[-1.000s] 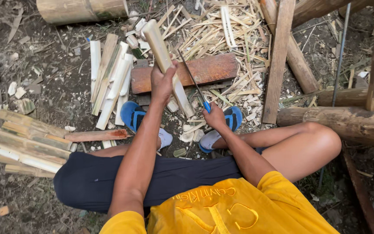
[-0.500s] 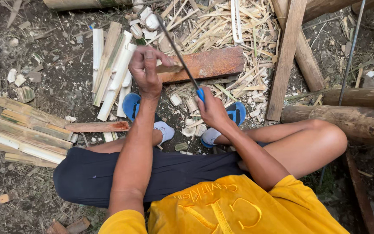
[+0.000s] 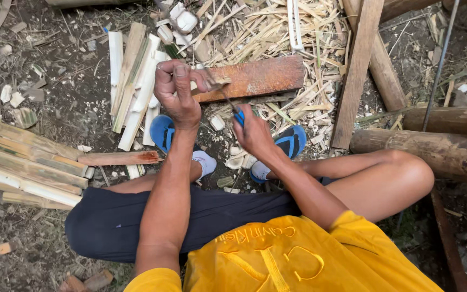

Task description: The person sits cross-legged on the ground and uses a knife to cut and shape bamboo pieces. They repeatedly pick up bamboo segments, cut them on a wooden block, and place the finished pieces aside.

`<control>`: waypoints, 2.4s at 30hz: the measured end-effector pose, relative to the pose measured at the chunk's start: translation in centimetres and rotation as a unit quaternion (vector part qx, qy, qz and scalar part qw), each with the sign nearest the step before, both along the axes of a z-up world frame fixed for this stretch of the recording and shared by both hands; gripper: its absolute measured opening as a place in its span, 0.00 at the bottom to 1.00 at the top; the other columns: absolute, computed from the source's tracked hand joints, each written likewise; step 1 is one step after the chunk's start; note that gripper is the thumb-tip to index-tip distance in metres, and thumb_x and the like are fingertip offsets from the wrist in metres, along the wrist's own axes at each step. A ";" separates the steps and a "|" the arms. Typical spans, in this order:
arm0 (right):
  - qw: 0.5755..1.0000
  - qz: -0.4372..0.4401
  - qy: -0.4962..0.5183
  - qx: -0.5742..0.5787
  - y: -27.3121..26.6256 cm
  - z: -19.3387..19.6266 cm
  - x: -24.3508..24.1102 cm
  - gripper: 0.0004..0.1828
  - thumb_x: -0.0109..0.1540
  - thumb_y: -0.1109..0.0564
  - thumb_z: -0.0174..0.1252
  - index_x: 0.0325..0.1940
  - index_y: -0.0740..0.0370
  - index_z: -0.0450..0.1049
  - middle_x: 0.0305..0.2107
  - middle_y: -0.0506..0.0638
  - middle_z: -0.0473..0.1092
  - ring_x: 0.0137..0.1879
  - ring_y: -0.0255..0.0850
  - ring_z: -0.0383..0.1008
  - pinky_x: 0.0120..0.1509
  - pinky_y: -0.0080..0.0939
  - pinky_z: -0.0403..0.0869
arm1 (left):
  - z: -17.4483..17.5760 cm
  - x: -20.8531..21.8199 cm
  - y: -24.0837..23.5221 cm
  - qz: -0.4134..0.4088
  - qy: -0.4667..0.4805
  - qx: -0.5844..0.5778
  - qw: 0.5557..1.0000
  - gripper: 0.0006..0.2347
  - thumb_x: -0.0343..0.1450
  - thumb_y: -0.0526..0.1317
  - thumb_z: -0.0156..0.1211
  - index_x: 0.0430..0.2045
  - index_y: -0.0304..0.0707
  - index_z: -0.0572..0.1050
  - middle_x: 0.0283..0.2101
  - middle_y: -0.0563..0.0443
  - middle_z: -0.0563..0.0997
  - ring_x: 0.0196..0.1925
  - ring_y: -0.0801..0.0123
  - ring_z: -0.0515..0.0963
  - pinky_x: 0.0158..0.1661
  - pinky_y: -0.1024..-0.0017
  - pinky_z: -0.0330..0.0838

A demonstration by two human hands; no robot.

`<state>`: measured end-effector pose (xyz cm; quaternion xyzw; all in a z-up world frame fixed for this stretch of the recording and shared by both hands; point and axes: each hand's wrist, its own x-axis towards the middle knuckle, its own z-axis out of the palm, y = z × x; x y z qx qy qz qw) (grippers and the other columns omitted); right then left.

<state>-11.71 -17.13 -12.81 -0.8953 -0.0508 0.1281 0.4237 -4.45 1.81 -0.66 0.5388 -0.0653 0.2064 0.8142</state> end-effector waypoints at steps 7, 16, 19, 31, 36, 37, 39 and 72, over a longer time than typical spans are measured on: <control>0.990 -0.008 0.080 -0.115 -0.7 -3.8 4.0 0.17 0.68 0.51 0.54 0.50 0.67 0.62 0.26 0.73 0.73 0.34 0.71 0.76 0.40 0.67 0.73 | 0.3 0.7 -1.0 0.065 0.009 0.074 0.995 0.10 0.84 0.43 0.51 0.42 0.32 0.66 0.27 0.50 0.74 0.30 0.70 0.76 0.39 0.71 0.74; 0.998 -0.006 0.042 -0.052 1.3 1.7 2.3 0.11 0.67 0.54 0.49 0.50 0.62 0.61 0.23 0.68 0.72 0.29 0.68 0.75 0.34 0.67 0.72 | -1.4 1.6 0.7 0.075 -0.019 0.007 0.997 0.10 0.82 0.42 0.50 0.41 0.31 0.67 0.33 0.49 0.72 0.27 0.71 0.74 0.30 0.69 0.74; 0.995 -0.009 -0.030 -0.092 0.9 2.4 3.6 0.15 0.64 0.55 0.55 0.49 0.64 0.61 0.22 0.72 0.71 0.31 0.72 0.73 0.36 0.70 0.70 | -0.7 2.0 1.2 0.076 -0.026 -0.009 0.997 0.09 0.84 0.41 0.50 0.41 0.31 0.67 0.35 0.49 0.71 0.30 0.69 0.73 0.35 0.65 0.76; 0.988 -0.006 -0.008 -0.151 -1.7 -5.3 4.2 0.16 0.63 0.54 0.58 0.47 0.65 0.62 0.26 0.70 0.73 0.33 0.69 0.75 0.37 0.67 0.72 | -1.0 2.2 0.1 0.057 0.006 -0.001 0.998 0.10 0.82 0.43 0.52 0.41 0.33 0.68 0.35 0.50 0.72 0.28 0.71 0.75 0.32 0.67 0.78; 0.992 -0.011 0.113 -0.057 0.4 -2.1 2.4 0.11 0.68 0.55 0.49 0.49 0.63 0.61 0.22 0.65 0.73 0.26 0.64 0.77 0.31 0.64 0.74 | -0.9 1.4 -0.8 0.180 -0.008 0.148 0.972 0.13 0.82 0.46 0.51 0.44 0.32 0.72 0.37 0.50 0.75 0.34 0.71 0.75 0.38 0.71 0.74; 0.996 -0.009 0.086 -0.039 1.4 -1.0 1.9 0.12 0.68 0.55 0.50 0.50 0.64 0.60 0.22 0.65 0.73 0.27 0.65 0.76 0.32 0.64 0.74 | -0.8 1.2 -0.9 0.220 0.006 0.216 0.951 0.14 0.82 0.47 0.49 0.44 0.32 0.73 0.40 0.49 0.76 0.35 0.71 0.75 0.40 0.72 0.73; 0.999 -0.006 0.036 0.000 3.3 1.0 0.8 0.14 0.66 0.55 0.51 0.51 0.64 0.60 0.21 0.66 0.73 0.27 0.66 0.76 0.34 0.64 0.73 | -0.5 0.5 -1.0 0.232 0.019 0.236 0.943 0.15 0.82 0.48 0.49 0.43 0.32 0.74 0.39 0.51 0.76 0.36 0.72 0.75 0.40 0.73 0.72; 0.997 -0.033 0.040 -0.052 3.3 -1.9 -0.4 0.19 0.65 0.54 0.55 0.55 0.65 0.60 0.22 0.74 0.71 0.31 0.74 0.74 0.37 0.70 0.70 | -0.9 2.3 -1.3 0.329 -0.008 0.281 0.902 0.05 0.81 0.35 0.48 0.47 0.32 0.69 0.44 0.44 0.73 0.46 0.59 0.76 0.52 0.64 0.72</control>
